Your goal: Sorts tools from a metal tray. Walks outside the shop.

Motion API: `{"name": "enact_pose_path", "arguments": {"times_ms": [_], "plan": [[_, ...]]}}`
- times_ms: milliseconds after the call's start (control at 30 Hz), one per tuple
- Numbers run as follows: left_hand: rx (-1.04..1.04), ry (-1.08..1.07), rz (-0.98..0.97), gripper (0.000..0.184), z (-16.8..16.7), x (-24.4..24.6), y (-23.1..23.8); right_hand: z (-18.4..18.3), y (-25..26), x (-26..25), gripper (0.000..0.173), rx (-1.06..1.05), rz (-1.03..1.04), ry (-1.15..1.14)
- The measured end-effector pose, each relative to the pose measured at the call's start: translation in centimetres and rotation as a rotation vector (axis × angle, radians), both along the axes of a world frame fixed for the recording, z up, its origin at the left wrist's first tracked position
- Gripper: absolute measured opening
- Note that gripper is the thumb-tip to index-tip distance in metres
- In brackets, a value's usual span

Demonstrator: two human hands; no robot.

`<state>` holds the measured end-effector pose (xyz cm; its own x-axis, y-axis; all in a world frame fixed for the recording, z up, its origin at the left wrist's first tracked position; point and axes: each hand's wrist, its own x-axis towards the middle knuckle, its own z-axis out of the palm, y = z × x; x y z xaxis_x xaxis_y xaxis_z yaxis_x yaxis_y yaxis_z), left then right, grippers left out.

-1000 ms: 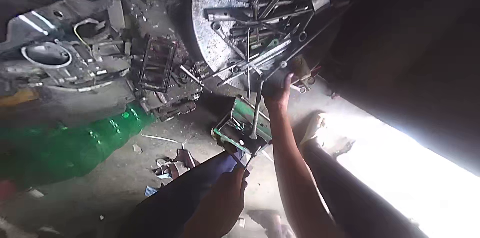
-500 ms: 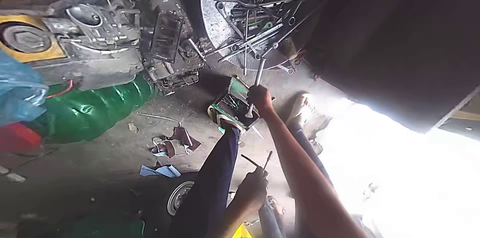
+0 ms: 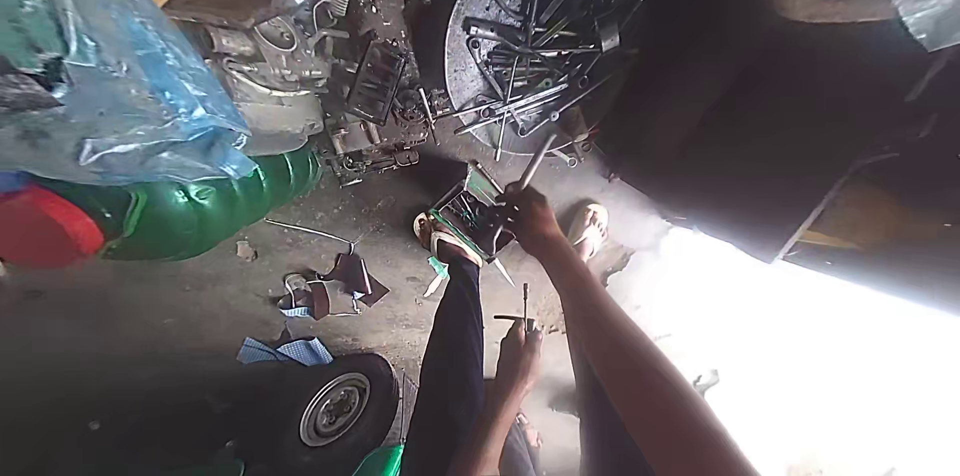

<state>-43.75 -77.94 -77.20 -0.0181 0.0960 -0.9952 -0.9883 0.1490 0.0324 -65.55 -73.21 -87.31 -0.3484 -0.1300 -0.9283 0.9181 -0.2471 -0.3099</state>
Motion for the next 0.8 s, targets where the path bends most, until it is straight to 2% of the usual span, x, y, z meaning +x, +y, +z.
{"name": "enact_pose_path", "arguments": {"times_ms": [67, 167, 267, 333, 367, 433, 500, 567, 600, 667, 733, 800], "plan": [[-0.019, 0.007, 0.113, 0.027, -0.1, 0.2, 0.5, 0.4, 0.1, -3.4, 0.029, 0.064, -0.023, 0.106], [-0.035, 0.033, 0.239, 0.026, -0.1, 0.0, 1.0, -2.7, -1.0, -9.6, 0.017, 0.327, -0.009, 0.277], [-0.058, 0.076, 0.289, 0.023, 0.4, 0.3, 0.8, -4.2, -1.9, -15.9, 0.023, 0.703, 0.270, 0.292], [-0.104, 0.126, 0.305, 0.025, 0.3, 0.2, 0.1, -3.0, -2.4, -18.4, 0.025, 0.792, 0.411, 0.363], [-0.132, 0.150, 0.310, 0.026, 0.5, 0.5, -0.2, -2.2, -2.4, -18.1, 0.026, 0.782, 0.460, 0.443], [-0.172, 0.182, 0.313, 0.028, 1.0, 0.2, -1.0, -0.1, -1.7, -15.4, 0.026, 0.672, 0.586, 0.615], [-0.184, 0.220, 0.282, 0.025, 2.4, -1.5, -1.9, 2.8, -0.4, -10.3, 0.026, 0.463, 0.752, 0.633], [-0.191, 0.297, 0.115, 0.024, 4.6, -4.7, -3.1, 5.6, 1.7, -5.1, 0.032, 0.240, 0.900, 0.430], [-0.204, 0.329, -0.019, 0.026, 6.2, -6.5, -3.6, 6.9, 2.8, -2.6, 0.035, 0.161, 0.898, 0.288], [-0.227, 0.359, -0.315, 0.031, 9.8, -8.8, -4.1, 9.8, 5.5, 3.4, 0.041, 0.024, 0.676, 0.057], [-0.255, 0.426, -0.592, 0.035, 11.7, -10.2, -4.2, 12.6, 7.7, 7.7, 0.048, -0.140, 0.424, -0.003], [-0.227, 0.442, -0.694, 0.034, 12.3, -10.2, -3.5, 14.4, 9.2, 10.7, 0.056, -0.289, 0.257, -0.012]]}}
